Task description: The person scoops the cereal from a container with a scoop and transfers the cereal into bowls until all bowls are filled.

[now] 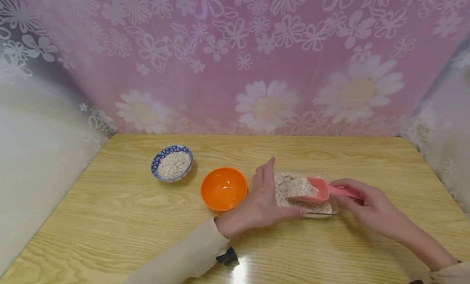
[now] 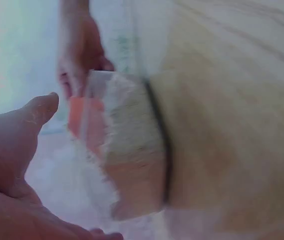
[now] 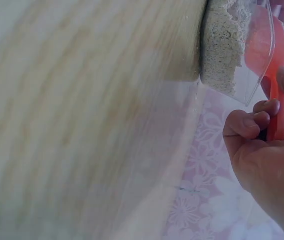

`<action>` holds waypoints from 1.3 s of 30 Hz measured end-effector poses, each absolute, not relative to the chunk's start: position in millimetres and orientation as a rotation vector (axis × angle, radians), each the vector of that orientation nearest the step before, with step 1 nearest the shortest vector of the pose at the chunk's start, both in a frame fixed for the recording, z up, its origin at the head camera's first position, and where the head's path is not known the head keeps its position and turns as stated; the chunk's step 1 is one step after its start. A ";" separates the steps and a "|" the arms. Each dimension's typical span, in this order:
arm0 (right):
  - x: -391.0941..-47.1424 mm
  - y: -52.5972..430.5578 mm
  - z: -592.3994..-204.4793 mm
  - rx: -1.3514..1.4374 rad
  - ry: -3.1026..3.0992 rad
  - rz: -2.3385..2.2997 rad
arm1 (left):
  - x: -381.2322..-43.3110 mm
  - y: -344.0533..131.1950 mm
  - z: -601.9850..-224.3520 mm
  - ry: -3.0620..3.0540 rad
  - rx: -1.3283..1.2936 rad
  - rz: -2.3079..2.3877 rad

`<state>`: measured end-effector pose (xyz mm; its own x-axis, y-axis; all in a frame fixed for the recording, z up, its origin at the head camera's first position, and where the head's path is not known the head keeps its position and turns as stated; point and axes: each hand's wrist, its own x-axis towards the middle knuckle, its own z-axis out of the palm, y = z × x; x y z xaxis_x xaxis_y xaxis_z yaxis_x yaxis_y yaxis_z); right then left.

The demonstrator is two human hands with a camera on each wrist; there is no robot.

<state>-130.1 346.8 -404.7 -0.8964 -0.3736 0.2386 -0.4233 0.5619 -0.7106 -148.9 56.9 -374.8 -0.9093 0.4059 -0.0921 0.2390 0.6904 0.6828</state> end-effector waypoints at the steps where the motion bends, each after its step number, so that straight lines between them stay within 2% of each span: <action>1: -129.7 347.7 -404.8 0.677 -2.724 1.288 | -149.1 54.2 -371.3 2.661 0.541 1.070; 11: -126.3 350.8 -399.7 0.391 -2.763 1.446 | -167.2 -13.4 -355.0 2.644 0.678 1.178; 21: -129.1 351.5 -402.5 0.445 -2.654 1.646 | -175.8 -81.6 -371.3 2.695 0.732 0.999; 32: -129.9 337.6 -388.4 0.429 -2.661 1.510 | -177.9 -102.5 -384.6 2.543 0.660 0.868; 39: -133.0 324.4 -378.7 0.414 -2.683 1.417 | -182.1 -99.4 -390.0 2.486 0.683 0.989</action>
